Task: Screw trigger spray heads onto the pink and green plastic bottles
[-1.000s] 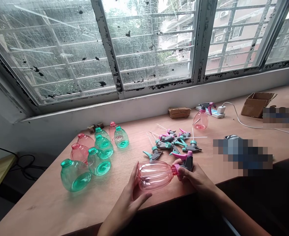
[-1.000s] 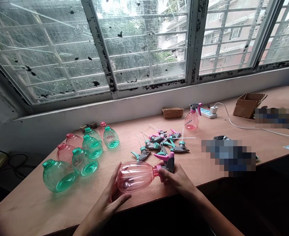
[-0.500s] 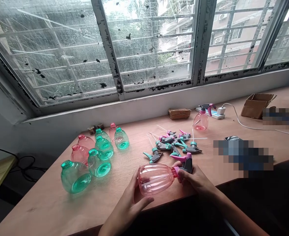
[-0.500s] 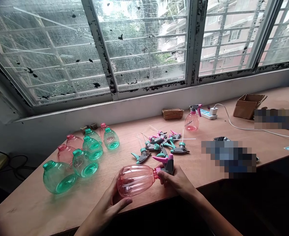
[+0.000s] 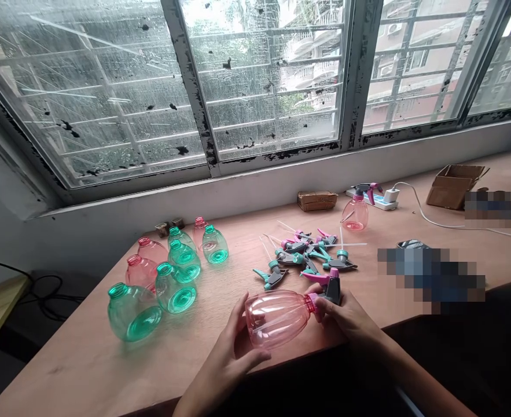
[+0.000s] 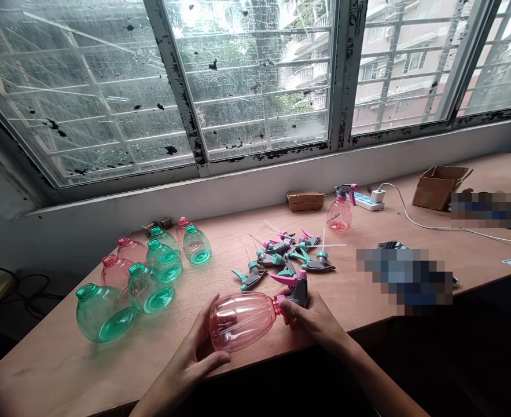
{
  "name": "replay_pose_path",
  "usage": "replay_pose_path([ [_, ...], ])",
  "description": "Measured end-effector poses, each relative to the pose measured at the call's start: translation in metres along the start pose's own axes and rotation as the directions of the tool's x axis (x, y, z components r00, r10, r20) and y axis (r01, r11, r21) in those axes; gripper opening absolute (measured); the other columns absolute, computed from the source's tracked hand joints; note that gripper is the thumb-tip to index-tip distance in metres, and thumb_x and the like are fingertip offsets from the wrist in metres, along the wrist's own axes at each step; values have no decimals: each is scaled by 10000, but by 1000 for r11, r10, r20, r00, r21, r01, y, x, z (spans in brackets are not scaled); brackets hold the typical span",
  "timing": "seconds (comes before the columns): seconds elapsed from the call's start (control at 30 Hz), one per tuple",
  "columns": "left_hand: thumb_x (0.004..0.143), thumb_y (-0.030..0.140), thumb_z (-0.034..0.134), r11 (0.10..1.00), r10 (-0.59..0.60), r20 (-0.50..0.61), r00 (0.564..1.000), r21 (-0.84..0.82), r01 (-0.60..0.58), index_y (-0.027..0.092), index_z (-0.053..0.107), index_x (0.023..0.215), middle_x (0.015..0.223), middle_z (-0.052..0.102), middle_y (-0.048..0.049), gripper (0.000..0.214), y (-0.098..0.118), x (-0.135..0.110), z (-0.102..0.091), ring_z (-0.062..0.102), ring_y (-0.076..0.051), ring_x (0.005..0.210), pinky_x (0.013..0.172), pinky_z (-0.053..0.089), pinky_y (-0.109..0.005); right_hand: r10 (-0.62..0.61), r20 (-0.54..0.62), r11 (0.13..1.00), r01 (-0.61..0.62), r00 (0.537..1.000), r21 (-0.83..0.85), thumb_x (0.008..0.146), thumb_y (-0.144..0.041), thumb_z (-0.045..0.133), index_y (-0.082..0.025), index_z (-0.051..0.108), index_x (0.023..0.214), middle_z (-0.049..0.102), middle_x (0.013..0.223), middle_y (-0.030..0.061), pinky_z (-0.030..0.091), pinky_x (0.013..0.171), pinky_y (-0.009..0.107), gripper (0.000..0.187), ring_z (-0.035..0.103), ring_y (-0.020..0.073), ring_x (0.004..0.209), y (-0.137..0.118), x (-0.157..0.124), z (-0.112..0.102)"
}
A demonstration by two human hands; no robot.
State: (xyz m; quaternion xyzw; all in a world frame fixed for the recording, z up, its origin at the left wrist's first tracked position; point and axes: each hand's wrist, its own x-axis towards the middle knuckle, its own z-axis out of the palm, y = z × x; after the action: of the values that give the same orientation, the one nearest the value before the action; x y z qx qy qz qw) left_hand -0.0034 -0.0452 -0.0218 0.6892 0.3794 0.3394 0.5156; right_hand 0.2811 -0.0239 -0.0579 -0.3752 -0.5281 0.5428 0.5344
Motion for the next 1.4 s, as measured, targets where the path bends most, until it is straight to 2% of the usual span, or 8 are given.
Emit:
replay_pose_path([
  [0.13, 828, 298, 811, 994, 53, -21, 998, 94, -50, 291, 240, 1553, 1639, 266, -86, 923, -1, 1, 1, 253, -303, 1498, 1256, 167, -460, 9, -8, 1000, -9, 1000, 18, 825, -513, 757, -140, 670, 1015, 609, 640, -8, 463, 526, 243, 428, 560, 134, 576, -2, -1, 0],
  [0.33, 845, 317, 795, 999, 34, -1, 999, 25, -33, 300, 240, 1545, 1600, 345, -98, 893, -1, -1, -2, 343, -326, 1456, 1225, 265, -492, -14, -35, 999, 15, 999, 38, 851, -512, 730, -141, 653, 1019, 607, 599, -12, 451, 493, 239, 414, 548, 130, 531, 0, 0, 1],
  [0.47, 866, 384, 769, 1000, 22, -7, 1000, 11, -22, 289, 226, 1557, 1580, 381, -99, 884, -2, -1, -2, 361, -337, 1446, 1222, 268, -490, -26, -30, 998, 28, 999, 56, 860, -533, 709, -143, 638, 1040, 616, 593, -8, 448, 467, 248, 435, 567, 146, 512, 0, 0, 2],
  [0.8, 873, 384, 766, 998, 25, -13, 1000, 57, -25, 335, 242, 1551, 1609, 342, -52, 859, 0, -2, -4, 322, -314, 1470, 1233, 246, -475, 1, -9, 999, 0, 1000, 36, 848, -554, 711, -150, 654, 1013, 637, 604, -1, 432, 489, 233, 440, 557, 137, 536, 0, -1, -2],
  [0.93, 892, 346, 753, 999, 15, -6, 1000, 28, -15, 373, 170, 1570, 1635, 286, -30, 894, -3, -2, -3, 313, -301, 1476, 1236, 251, -462, -1, -8, 1000, 1, 1000, 20, 855, -525, 715, -154, 663, 997, 630, 624, -2, 444, 505, 243, 400, 568, 143, 552, 1, -1, -1],
  [1.17, 838, 306, 814, 996, 31, -14, 999, -82, -32, 361, 163, 1573, 1624, 294, -90, 984, -12, 2, -2, 410, -317, 1418, 1177, 377, -465, 8, -17, 1000, -7, 1000, 13, 810, -561, 743, -155, 682, 967, 616, 608, -6, 453, 509, 250, 439, 570, 148, 552, -4, 0, 2],
  [1.3, 808, 329, 835, 992, 10, -30, 999, -128, -14, 320, 202, 1568, 1639, 247, -102, 989, -12, 5, 1, 343, -339, 1456, 1209, 320, -488, 6, -23, 1000, -6, 1000, 13, 806, -577, 739, -157, 679, 970, 622, 603, -3, 444, 497, 246, 454, 572, 153, 551, -3, 0, 1],
  [1.4, 819, 314, 823, 995, 12, -40, 999, -94, -15, 298, 259, 1551, 1610, 314, -106, 925, -10, 6, 2, 325, -344, 1465, 1225, 282, -509, 0, -23, 1000, 0, 1000, 18, 815, -574, 732, -152, 677, 984, 623, 591, -3, 431, 485, 244, 458, 562, 150, 538, -1, 0, 0],
])
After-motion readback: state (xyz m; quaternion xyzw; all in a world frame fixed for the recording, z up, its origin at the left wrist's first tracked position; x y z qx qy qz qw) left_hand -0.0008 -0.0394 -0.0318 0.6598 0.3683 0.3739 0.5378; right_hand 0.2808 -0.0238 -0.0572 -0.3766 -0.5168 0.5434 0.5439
